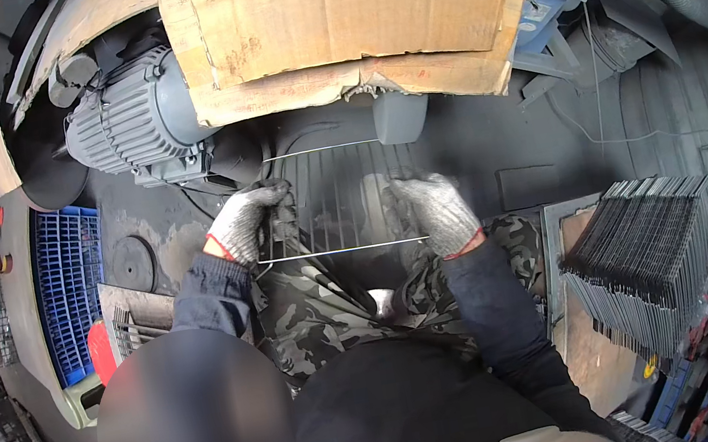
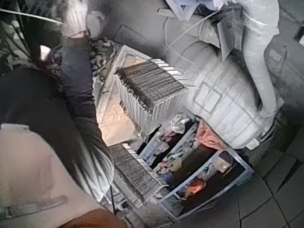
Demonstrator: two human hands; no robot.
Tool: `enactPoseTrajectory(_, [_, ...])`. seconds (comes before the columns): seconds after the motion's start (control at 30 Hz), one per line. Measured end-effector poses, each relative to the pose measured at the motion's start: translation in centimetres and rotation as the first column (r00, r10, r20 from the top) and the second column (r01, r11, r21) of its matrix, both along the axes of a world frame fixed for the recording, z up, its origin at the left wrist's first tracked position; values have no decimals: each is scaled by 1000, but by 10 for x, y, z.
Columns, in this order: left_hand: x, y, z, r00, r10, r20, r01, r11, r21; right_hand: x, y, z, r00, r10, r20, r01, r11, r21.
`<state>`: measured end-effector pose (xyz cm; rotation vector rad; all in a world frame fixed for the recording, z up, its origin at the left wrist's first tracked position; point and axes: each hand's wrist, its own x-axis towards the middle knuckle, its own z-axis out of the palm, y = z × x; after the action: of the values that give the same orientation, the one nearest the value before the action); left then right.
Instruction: Picking up metal grates from a bin, inspecting them, and stacking them onto a pile.
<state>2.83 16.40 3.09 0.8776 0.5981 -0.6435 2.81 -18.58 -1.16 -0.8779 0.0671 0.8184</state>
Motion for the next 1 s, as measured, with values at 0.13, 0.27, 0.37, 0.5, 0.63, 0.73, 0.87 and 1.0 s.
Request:
enactPoseTrajectory(0.13, [12,-75,-6,888,-344,306,321,939,125,-27,-86,25,890,-274,365,406,842,-357])
enactPoseTrajectory(0.27, [-12,-177,58,807,-442,393,382,897,224,-93,-134,130,755,-530,386,654,568,-500])
enactPoseTrajectory(0.37, [-47,-197,46,798,-306,520,327,943,53,-131,-152,134,699,-547,460,714,504,-486])
enactPoseTrajectory(0.5, [-68,-164,54,686,-439,581,209,883,420,-150,-126,125,758,-397,517,639,611,-468])
enactPoseTrajectory(0.63, [-94,-145,49,759,-115,641,-116,945,307,-150,-82,111,749,-348,564,649,555,-520])
enactPoseTrajectory(0.73, [-108,-124,29,718,-246,651,-202,822,533,-149,-64,95,705,-376,601,676,614,-408])
enactPoseTrajectory(0.87, [-121,-111,25,676,-163,719,-366,772,519,-142,-52,83,709,-426,562,651,701,-290])
enactPoseTrajectory(1.0, [-125,-107,41,667,-49,743,-422,798,431,-135,-36,89,719,-320,617,627,683,-376])
